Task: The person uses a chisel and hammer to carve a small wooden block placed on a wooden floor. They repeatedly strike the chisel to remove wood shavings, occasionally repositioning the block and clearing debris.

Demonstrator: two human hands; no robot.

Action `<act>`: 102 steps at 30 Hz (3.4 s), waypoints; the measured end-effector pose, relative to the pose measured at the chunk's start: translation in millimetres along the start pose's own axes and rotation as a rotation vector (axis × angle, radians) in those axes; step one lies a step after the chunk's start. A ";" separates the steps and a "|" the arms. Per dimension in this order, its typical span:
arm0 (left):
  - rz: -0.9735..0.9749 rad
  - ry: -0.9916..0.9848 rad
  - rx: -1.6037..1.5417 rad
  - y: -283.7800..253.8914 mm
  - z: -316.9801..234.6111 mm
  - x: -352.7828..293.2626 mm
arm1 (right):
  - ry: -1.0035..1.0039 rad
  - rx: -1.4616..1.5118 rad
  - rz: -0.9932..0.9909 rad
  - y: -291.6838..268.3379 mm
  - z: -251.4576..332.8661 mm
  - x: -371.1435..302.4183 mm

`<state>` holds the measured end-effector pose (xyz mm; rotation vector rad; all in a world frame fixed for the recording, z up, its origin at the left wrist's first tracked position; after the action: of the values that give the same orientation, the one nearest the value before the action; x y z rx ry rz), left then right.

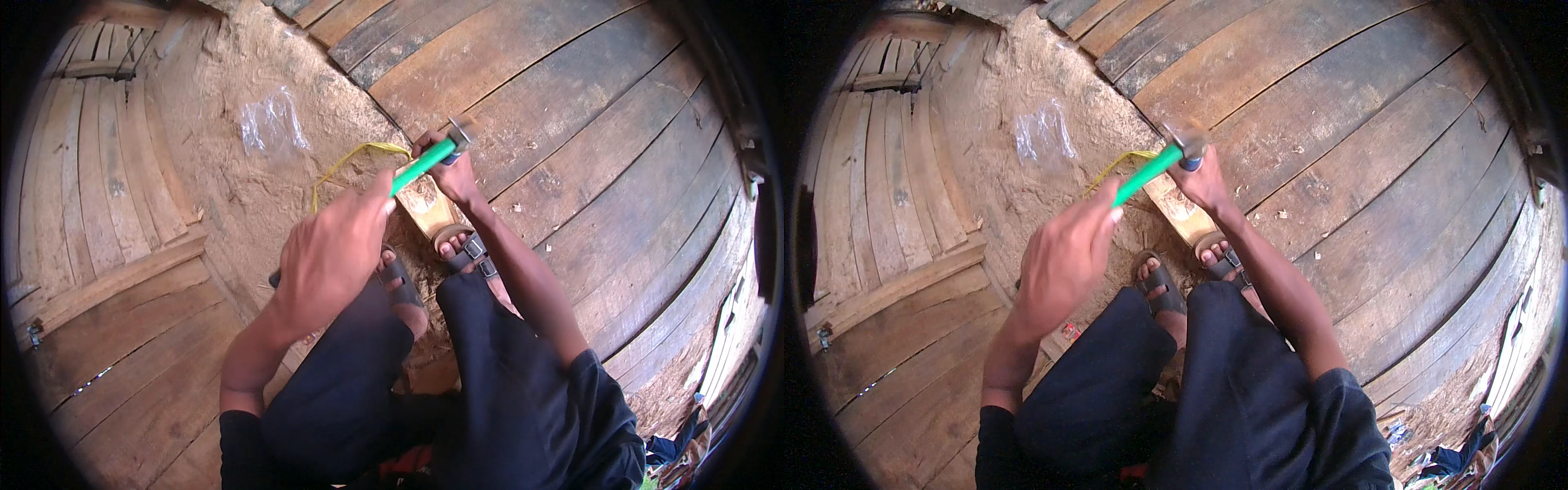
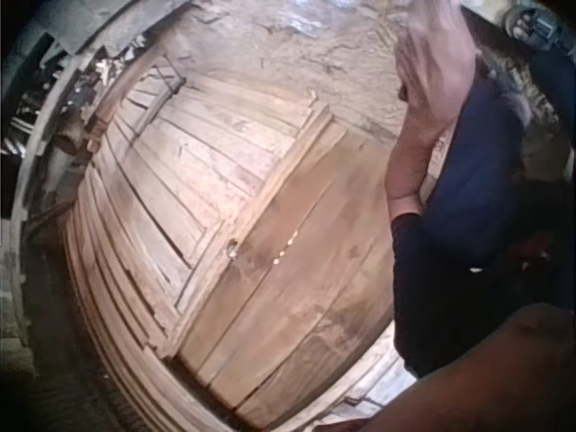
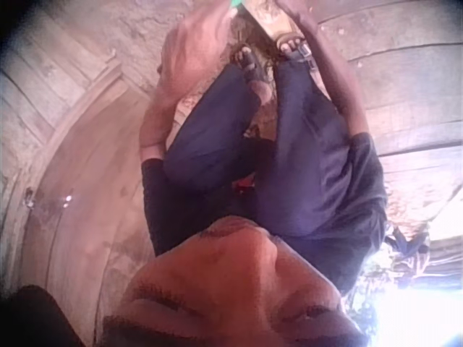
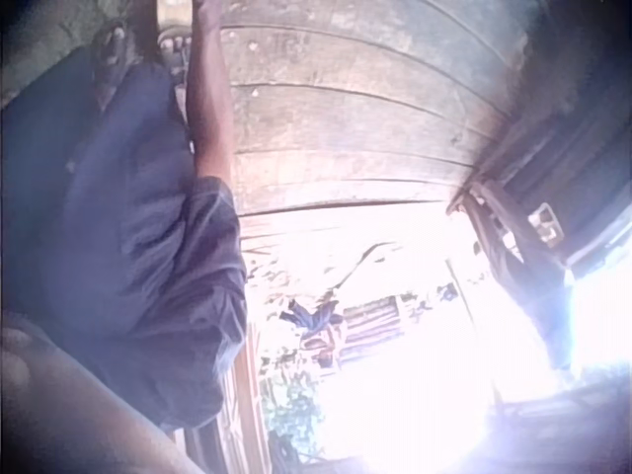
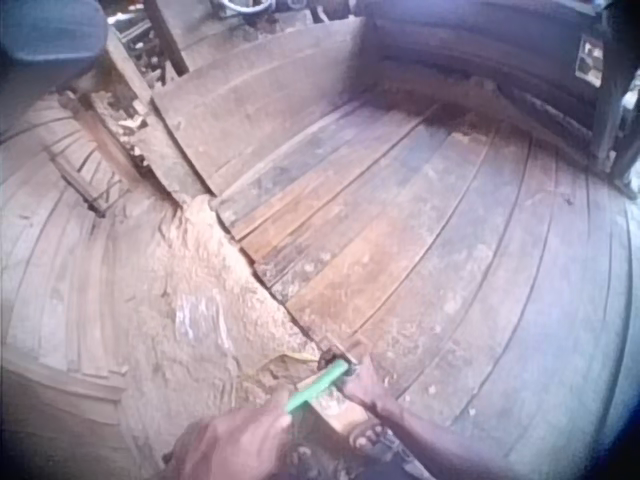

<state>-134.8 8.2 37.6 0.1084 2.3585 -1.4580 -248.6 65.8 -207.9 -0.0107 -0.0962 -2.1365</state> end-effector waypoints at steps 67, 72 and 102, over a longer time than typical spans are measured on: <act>-0.170 -0.215 -0.693 28.6 108.4 -23.1 | 0.096 0.561 -0.189 -41.1 -19.7 -25.6; -0.069 -0.558 -1.166 114.6 168.2 -66.2 | 0.145 0.758 -0.278 -51.9 -29.6 -108.9; -0.719 0.835 -0.779 -241.1 -224.9 -183.1 | -0.405 -0.052 0.281 33.9 553.9 -151.2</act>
<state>-84.9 116.5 395.4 -0.4649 3.7565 -0.6020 -155.5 215.6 339.6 -0.4615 -0.2607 -1.8291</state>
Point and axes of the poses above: each hand's wrist, its own x-axis towards the middle knuckle, its own y-axis out of the palm, z = x × y, the point moved 7 cm from there along x, towards the middle knuckle, and after that the axes turned 14 degrees about z, right-handed, at the moved point
